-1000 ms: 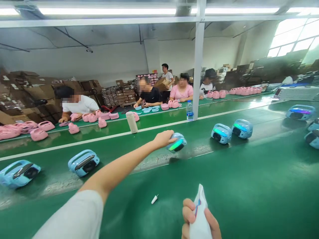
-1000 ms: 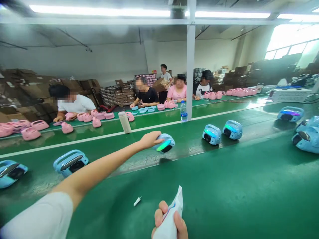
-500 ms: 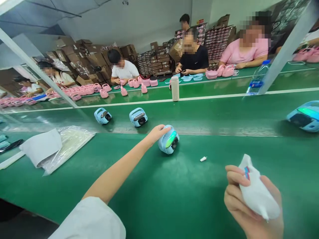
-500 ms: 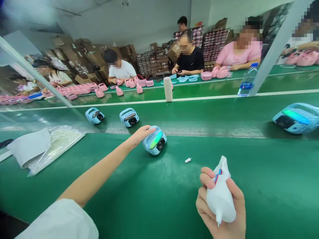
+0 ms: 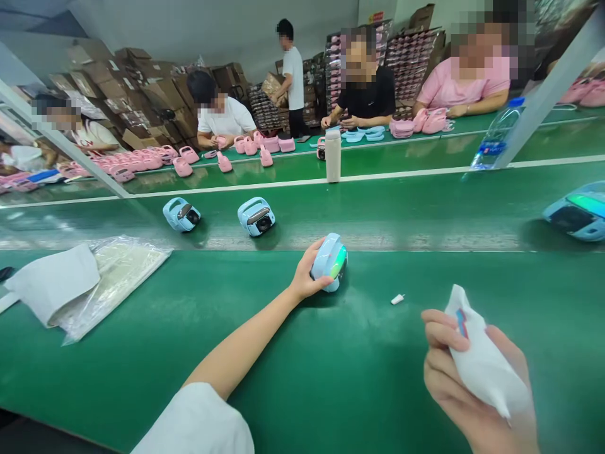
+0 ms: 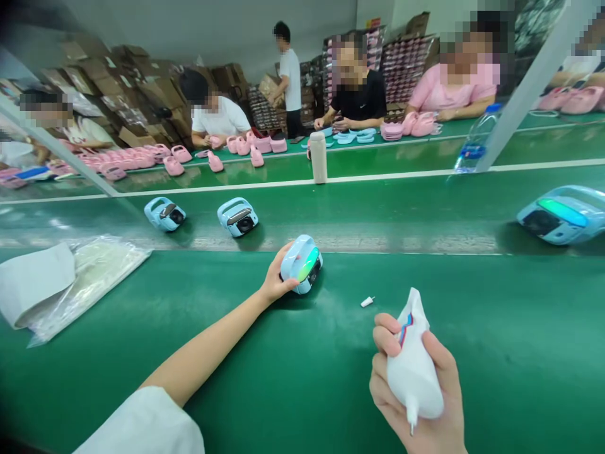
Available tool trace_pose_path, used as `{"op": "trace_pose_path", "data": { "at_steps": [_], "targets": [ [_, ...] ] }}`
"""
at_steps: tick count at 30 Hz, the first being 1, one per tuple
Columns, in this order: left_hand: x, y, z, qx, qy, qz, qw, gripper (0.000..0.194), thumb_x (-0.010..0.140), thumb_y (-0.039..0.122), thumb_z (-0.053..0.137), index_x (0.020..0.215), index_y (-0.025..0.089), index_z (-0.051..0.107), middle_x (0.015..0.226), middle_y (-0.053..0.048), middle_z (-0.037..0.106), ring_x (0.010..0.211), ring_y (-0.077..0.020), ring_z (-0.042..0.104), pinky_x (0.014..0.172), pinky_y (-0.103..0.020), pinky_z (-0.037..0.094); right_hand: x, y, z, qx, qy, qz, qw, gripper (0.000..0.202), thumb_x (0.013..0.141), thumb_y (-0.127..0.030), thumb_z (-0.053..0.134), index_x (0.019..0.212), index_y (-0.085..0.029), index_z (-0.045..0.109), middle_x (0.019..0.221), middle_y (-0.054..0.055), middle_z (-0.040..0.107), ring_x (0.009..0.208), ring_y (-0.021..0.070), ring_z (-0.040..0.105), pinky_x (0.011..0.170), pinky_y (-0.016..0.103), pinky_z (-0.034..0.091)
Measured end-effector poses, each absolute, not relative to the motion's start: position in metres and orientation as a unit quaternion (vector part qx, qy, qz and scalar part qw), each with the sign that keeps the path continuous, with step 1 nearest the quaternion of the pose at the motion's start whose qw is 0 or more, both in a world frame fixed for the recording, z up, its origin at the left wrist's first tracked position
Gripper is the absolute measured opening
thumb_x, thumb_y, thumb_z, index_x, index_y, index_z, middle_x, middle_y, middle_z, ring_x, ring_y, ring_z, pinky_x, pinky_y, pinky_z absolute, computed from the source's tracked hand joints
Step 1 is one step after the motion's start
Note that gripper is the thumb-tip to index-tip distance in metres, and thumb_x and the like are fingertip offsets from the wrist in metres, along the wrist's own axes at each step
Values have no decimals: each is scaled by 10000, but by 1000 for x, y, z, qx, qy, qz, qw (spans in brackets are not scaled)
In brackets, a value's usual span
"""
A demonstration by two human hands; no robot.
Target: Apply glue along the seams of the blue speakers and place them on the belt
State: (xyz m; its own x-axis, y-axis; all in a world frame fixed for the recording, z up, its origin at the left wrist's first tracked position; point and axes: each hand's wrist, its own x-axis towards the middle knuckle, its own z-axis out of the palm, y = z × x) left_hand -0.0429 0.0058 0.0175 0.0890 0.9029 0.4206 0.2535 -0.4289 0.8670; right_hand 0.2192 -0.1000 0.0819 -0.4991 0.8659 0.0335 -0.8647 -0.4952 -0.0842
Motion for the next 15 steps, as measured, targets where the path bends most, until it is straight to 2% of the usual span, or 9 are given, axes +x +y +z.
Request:
{"op": "trace_pose_path", "data": {
  "at_steps": [4,9,12,15],
  "targets": [
    [-40,9,23,642,435,546,318,531,575,446,719,1010,161,610,1316,-131,514,1220,-326,460,1076,-443,317,215,-100,81,-7,-53,869,491,265,892,-236,678,877,-128,436,740,-2,426,428,29,205,420,115,427],
    [-25,2,41,545,416,618,385,352,704,462,505,866,158,578,1130,-123,633,1115,-302,553,996,-451,410,223,-98,78,-52,-103,875,470,231,900,-282,682,905,-130,507,750,11,418,448,45,282,425,137,446],
    [-8,-17,66,493,379,635,458,339,739,448,387,833,173,560,1115,-100,647,1086,-294,584,931,-459,468,228,-101,89,-149,-198,819,517,238,839,-296,744,902,-140,577,745,43,434,483,75,383,432,165,460],
    [8,-43,94,425,329,630,561,335,748,428,379,802,175,592,1054,-80,676,1020,-290,618,870,-459,499,233,-111,103,-250,-218,723,606,337,697,-275,864,870,-168,595,759,72,466,567,154,481,423,197,470]
  ]
}}
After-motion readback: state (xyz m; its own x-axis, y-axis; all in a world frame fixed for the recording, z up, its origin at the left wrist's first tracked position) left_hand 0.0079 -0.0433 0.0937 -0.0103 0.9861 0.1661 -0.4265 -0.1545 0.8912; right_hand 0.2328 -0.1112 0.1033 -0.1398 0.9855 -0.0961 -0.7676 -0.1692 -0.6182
